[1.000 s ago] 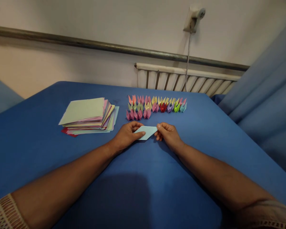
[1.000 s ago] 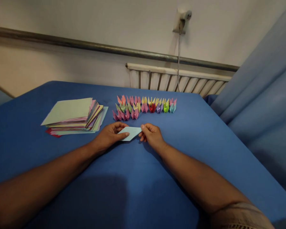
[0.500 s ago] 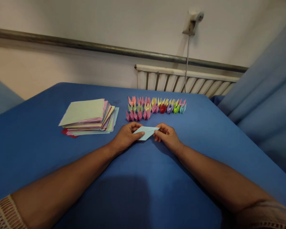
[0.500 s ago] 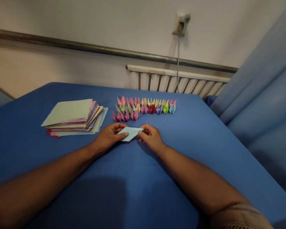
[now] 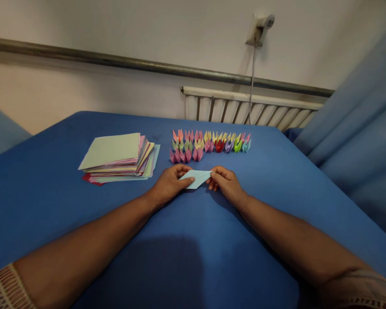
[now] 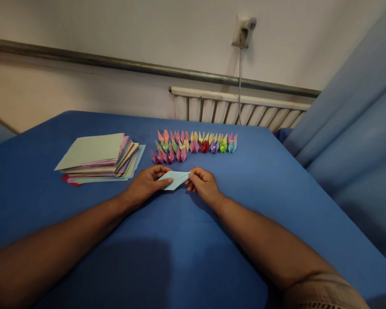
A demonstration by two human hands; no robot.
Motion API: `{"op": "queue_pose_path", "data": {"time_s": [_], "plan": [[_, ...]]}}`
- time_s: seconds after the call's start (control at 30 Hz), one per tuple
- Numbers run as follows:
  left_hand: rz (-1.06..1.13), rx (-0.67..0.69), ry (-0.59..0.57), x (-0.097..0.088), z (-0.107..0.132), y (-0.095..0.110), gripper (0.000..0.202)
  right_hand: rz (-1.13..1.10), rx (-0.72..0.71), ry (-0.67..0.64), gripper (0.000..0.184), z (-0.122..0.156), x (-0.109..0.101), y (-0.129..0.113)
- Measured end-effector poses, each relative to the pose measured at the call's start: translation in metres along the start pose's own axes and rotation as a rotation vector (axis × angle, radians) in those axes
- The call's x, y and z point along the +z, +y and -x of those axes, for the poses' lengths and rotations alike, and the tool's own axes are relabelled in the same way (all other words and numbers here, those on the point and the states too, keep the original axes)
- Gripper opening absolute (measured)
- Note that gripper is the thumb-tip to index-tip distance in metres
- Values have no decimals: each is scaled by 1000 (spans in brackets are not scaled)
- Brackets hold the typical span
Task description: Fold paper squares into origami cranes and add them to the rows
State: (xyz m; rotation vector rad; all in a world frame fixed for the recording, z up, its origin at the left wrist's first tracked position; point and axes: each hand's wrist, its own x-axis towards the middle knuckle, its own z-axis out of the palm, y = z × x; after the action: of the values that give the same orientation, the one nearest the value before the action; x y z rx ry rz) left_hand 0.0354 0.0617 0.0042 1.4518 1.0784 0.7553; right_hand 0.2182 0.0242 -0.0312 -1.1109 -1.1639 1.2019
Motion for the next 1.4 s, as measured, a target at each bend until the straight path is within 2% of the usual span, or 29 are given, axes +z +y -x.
{"op": "queue_pose_path", "data": {"time_s": [0.47, 0.67, 0.93, 1.13, 1.27, 1.4], "plan": [[10, -1, -5, -1, -1, -3, 32, -50, 33, -14, 26, 1, -2, -4], [0, 13, -2, -1, -1, -5, 32, -51, 16, 5, 43, 1, -2, -4], [21, 7, -9, -1, -2, -5, 31, 13, -42, 49, 30, 1, 2, -3], [2, 15, -11, -2, -3, -6, 32, 21, -32, 29, 33, 1, -1, -2], [27, 4, -11, -2, -3, -6, 32, -49, -9, 48, 35, 1, -2, -2], [55, -4, 13, -2, -3, -5, 33, -30, -37, 31, 27, 2, -2, -3]]}}
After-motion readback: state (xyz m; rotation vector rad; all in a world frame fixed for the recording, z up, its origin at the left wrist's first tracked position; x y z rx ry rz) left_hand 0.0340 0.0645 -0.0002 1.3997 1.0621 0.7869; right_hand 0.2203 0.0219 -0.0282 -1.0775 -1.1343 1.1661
